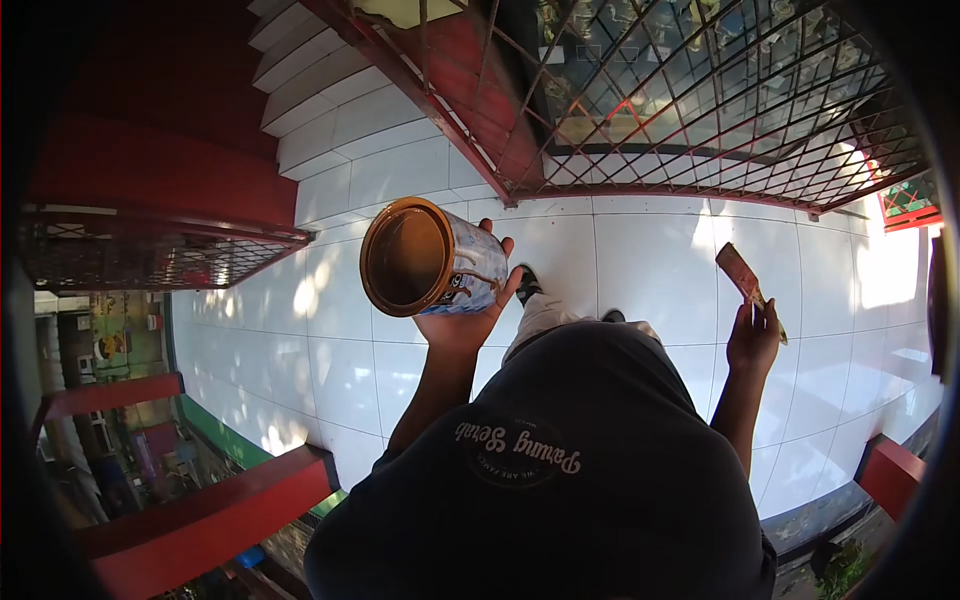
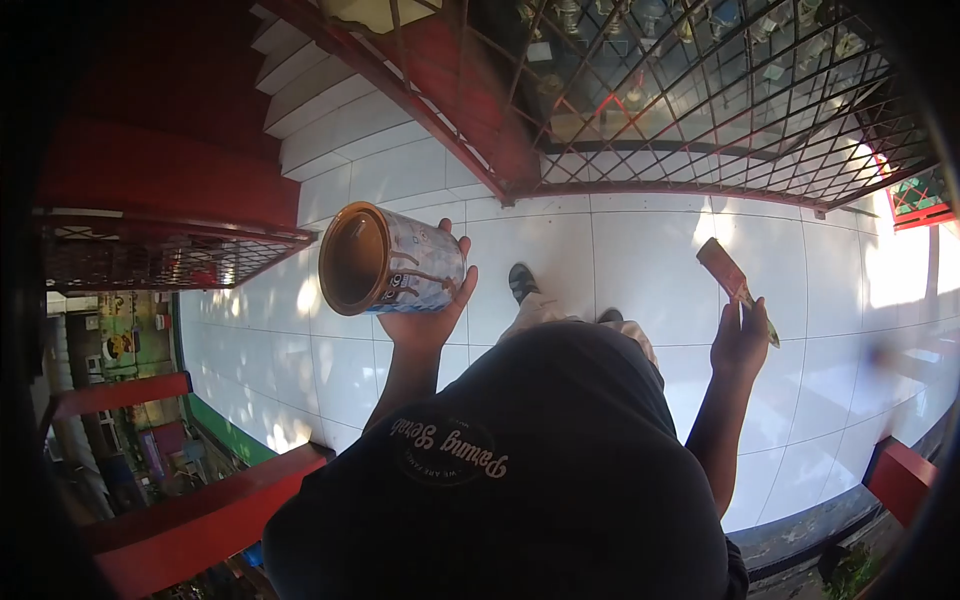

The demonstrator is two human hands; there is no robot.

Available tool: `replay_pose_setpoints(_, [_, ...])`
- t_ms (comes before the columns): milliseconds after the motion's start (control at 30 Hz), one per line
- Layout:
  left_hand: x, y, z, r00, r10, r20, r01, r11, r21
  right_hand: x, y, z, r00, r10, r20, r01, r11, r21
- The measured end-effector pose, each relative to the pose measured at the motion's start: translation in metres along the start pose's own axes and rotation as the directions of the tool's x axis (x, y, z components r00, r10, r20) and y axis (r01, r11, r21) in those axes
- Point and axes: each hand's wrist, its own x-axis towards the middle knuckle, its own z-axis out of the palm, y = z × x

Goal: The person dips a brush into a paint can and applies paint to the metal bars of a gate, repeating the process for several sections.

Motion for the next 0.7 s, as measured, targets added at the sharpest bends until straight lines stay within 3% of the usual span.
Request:
replay_pose_setpoints(67, [-0.007,-0.011,0.008,1.000,0.000,-0.029,0.001,0.999,0.032,0.005,0.005,-0.016,0.999,0.046,0.006,-0.046,0.999,0.008])
replay_pose_setpoints(133, [-0.016,-0.024,0.008,1.000,-0.005,-0.025,0.005,1.000,0.013,-0.015,-0.012,-0.002,0.985,0.163,-0.059,-0.149,0.970,0.192])
replay_pose_setpoints(200, [-0.022,-0.033,0.010,0.999,-0.026,0.021,0.026,1.000,0.001,-0.018,-0.017,-0.004,0.984,0.178,-0.027,-0.170,0.966,0.196])
replay_pose_setpoints(567, [-0.038,-0.055,0.038,0.994,-0.059,-0.096,0.062,0.998,0.028,-0.001,-0.012,-0.010,0.961,0.257,0.104,-0.276,0.923,0.267])
replay_pose_setpoints(700, [-0.039,-0.061,0.045,0.982,-0.083,-0.172,0.081,0.996,-0.022,-0.009,-0.012,0.003,0.927,0.304,0.218,-0.359,0.888,0.287])
